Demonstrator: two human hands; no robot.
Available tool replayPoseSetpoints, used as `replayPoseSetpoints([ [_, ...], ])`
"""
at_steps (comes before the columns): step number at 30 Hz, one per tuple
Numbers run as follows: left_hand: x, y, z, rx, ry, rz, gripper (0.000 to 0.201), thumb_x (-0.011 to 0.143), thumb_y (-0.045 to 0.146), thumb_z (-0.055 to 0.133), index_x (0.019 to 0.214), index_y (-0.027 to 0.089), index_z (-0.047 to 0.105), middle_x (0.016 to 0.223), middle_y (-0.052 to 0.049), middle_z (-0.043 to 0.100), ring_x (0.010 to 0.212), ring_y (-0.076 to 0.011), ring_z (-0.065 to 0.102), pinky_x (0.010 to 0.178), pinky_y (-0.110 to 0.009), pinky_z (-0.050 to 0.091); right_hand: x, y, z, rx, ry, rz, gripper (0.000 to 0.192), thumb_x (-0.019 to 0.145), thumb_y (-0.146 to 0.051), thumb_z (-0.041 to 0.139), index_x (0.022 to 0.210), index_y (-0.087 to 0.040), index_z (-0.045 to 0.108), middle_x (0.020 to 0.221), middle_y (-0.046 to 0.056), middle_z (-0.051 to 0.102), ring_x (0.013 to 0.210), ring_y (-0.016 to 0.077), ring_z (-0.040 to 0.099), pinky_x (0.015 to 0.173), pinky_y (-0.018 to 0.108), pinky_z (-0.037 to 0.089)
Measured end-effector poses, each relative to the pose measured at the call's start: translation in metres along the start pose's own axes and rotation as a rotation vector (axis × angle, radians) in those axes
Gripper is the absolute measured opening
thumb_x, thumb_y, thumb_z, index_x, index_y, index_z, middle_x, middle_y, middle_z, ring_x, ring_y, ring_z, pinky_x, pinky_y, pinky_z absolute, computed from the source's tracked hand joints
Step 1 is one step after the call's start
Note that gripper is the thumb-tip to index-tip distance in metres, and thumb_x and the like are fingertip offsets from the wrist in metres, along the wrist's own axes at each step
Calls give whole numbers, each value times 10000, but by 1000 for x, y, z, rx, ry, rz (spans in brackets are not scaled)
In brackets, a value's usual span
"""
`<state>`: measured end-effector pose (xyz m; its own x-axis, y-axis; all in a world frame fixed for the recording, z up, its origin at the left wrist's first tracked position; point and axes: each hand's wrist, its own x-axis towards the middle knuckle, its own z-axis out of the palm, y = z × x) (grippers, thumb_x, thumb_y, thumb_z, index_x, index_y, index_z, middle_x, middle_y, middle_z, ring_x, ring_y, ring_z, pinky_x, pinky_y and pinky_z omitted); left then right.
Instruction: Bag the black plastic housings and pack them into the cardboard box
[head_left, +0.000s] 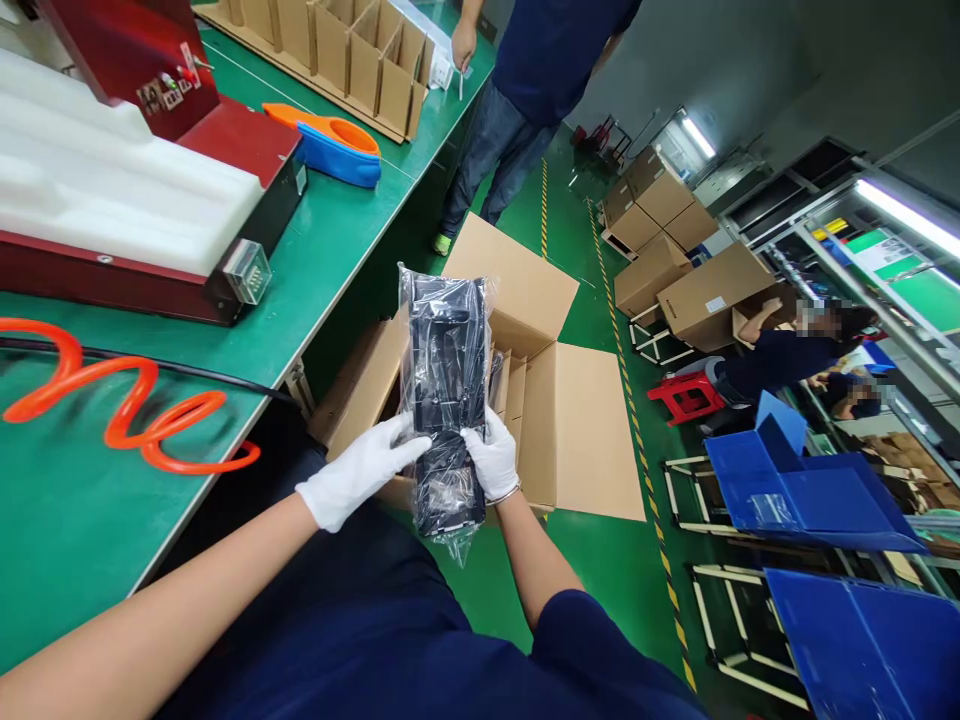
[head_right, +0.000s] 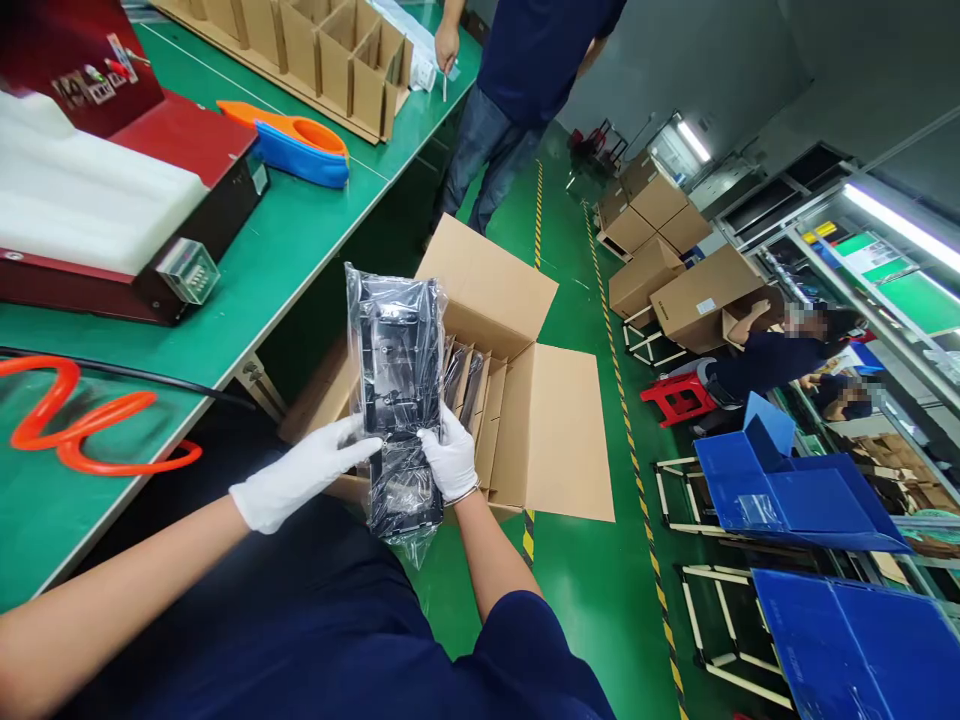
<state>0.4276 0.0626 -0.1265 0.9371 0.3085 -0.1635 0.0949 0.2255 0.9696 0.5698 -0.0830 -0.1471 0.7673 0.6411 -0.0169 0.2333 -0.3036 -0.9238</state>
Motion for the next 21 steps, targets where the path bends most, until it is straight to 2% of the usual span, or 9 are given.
replayPoseSetpoints([
  [6,-4,5,-1,-76,2,-24,583,769,584,704,1209,203,675,1287,-66,728,1240,-309,631,1133,-476,469,-5,3,2,23,-5,-56,609,821,-397,637,1396,-204,592,1403,55,654,1297,228,626,1196,416,446],
  [10,-8,6,1,-222,-9,-56,574,764,493,759,1257,218,655,1331,-89,705,1246,-311,633,1080,-475,515,0,0,-11,29,-52,-126,722,844,-513,630,1464,-162,518,1428,129,621,1272,259,633,1147,442,492],
  [12,-9,6,3,-264,-26,-76,607,759,491,775,1282,212,642,1373,-113,680,1262,-323,625,1049,-463,539,3,-11,-20,-39,-6,-201,746,893,-578,554,1501,-153,472,1442,158,593,1242,265,640,1117,461,511],
  [15,-10,3,7,-303,-44,-72,676,752,505,788,1315,174,615,1403,-151,655,1284,-341,611,1055,-465,535,5,-37,-25,-298,73,-395,656,936,-591,512,1451,-185,543,1461,146,564,1360,297,536,1209,508,390],
  [17,-9,-1,9,-323,-33,-70,706,739,502,801,1322,155,604,1395,-165,657,1291,-347,606,1068,-471,526,7,-55,-19,-493,5,-490,586,911,-571,598,1380,-221,620,1501,119,533,1478,338,387,1272,547,247],
  [19,-9,-6,10,-324,-8,-86,707,717,492,822,1305,158,612,1389,-161,663,1292,-346,605,1077,-466,521,9,-67,-7,-636,-82,-499,564,884,-544,671,1359,-241,646,1567,100,471,1539,382,257,1280,600,148],
  [21,-9,-8,10,-324,11,-120,696,710,485,832,1296,174,621,1391,-143,665,1289,-341,609,1081,-466,519,13,-73,3,-719,-87,-442,594,882,-526,700,1384,-217,631,1630,116,384,1566,421,152,1264,652,96],
])
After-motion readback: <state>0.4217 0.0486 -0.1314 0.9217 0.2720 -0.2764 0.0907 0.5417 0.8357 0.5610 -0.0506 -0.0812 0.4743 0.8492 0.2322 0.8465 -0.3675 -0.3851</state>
